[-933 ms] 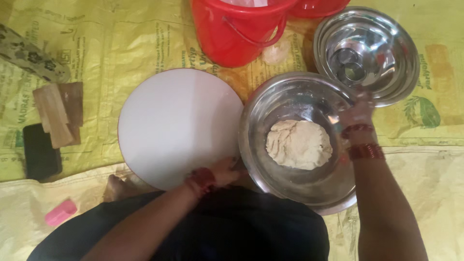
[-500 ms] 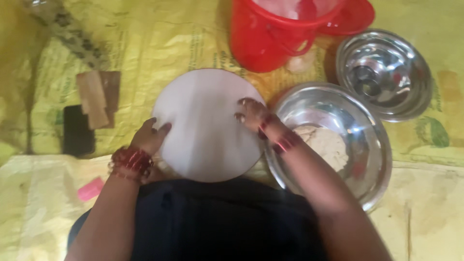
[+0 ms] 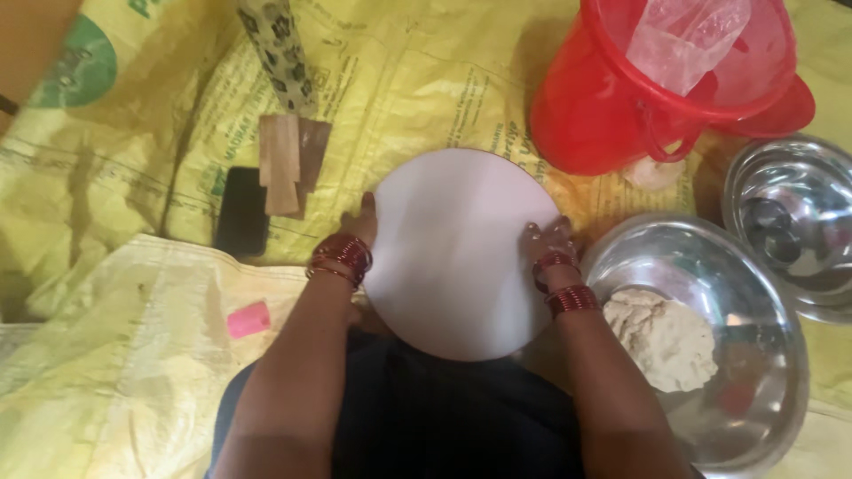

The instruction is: The person kneads a ball of dough on a white plate using both hands. They repeatedly press, fold, and turn the dough, occasionally lifting and reshaping it. The task continues without interruption until the end of the clip.

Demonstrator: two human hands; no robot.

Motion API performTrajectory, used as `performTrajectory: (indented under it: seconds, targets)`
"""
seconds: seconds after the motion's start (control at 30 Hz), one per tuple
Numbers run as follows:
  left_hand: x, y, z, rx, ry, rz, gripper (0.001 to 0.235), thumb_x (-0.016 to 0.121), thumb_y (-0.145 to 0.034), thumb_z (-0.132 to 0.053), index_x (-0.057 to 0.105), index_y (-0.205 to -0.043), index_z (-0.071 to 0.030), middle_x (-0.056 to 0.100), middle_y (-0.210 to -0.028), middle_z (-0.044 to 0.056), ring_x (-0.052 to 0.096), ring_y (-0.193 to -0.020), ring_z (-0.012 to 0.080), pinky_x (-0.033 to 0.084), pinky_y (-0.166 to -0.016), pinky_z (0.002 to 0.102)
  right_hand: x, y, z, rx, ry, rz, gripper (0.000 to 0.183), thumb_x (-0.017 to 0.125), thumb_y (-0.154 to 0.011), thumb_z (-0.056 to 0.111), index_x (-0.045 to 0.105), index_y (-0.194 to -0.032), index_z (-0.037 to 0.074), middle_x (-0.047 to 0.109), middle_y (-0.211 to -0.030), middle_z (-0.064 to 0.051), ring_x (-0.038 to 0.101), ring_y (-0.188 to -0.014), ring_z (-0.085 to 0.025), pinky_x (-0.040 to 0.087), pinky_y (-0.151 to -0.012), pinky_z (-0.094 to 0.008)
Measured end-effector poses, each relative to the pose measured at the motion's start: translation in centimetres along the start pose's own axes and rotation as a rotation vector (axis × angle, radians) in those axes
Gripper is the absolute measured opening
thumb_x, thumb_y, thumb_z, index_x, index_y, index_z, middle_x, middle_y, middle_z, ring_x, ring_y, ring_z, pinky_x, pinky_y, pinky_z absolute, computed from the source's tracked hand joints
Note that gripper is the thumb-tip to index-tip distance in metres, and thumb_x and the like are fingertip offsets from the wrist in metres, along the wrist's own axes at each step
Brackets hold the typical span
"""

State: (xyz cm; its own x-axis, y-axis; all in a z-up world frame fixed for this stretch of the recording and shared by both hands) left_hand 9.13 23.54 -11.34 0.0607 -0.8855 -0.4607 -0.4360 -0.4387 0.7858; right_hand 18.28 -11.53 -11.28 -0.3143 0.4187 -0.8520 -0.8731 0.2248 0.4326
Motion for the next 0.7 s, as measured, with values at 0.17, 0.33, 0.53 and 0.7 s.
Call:
performTrajectory:
  seconds: [0.17,0.33,0.53,0.7]
  targets:
    - [-1.2,3.3,-1.1,0.069,-0.050,-0.028,0.096,0.019,-0.094,-0.078,0.008,-0.165,-0.015,0.033,-0.163,0.022,0.031,-0.151,0.0421,0.024,-0.125,0.053,3.7,-0.9,-0.1,-0.121,0.318,-0.095,0.087,0.036,-0.102,0.057,0.003,-0.160,0.001,0.017,-0.167,-0.023,0.020,-0.151,-0.043,0.018,-0.122,-0.054]
    - [-2.7,7.1,-3.8,0.302,-0.041,-0.159,0.087,0.024,-0.099,-0.071,0.019,-0.165,-0.013,0.046,-0.153,0.030,0.045,-0.142,0.0467,0.034,-0.120,0.054,15.4,6.7,6.0,-1.053,0.130,-0.098,0.094,0.051,-0.098,0.060,0.019,-0.163,0.000,0.009,-0.171,-0.021,0.003,-0.158,-0.039,-0.003,-0.122,-0.062]
    - [-5.6,11.7,-3.6,0.804,0.191,-0.408,0.078,0.038,-0.105,-0.060,0.037,-0.155,-0.001,0.052,-0.146,0.032,0.054,-0.134,0.0471,0.042,-0.112,0.050,21.6,10.3,13.0,-1.309,0.352,0.143,0.083,0.048,-0.096,0.059,0.028,-0.164,0.016,0.012,-0.172,-0.015,0.005,-0.158,-0.034,0.000,-0.115,-0.072]
    - [-8.2,14.6,-3.1,0.907,0.035,-0.645,0.071,0.048,-0.108,-0.051,0.044,-0.150,0.006,0.057,-0.140,0.035,0.055,-0.127,0.0525,0.043,-0.109,0.055,14.2,0.6,13.3,-0.804,0.499,-0.009,0.071,0.034,-0.101,0.057,0.021,-0.161,0.021,0.002,-0.175,-0.013,-0.002,-0.161,-0.028,-0.004,-0.124,-0.060]
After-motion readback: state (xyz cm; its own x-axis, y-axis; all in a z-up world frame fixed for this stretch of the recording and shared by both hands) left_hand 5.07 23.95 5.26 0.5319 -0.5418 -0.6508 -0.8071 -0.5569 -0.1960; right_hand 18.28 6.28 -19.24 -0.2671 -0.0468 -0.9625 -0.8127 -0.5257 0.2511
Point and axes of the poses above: each hand's wrist, its own y-axis away from the middle knuckle, its own x-axis out of the palm, z = x × y, the point moved 2 cm from there along -y, towards the middle knuckle
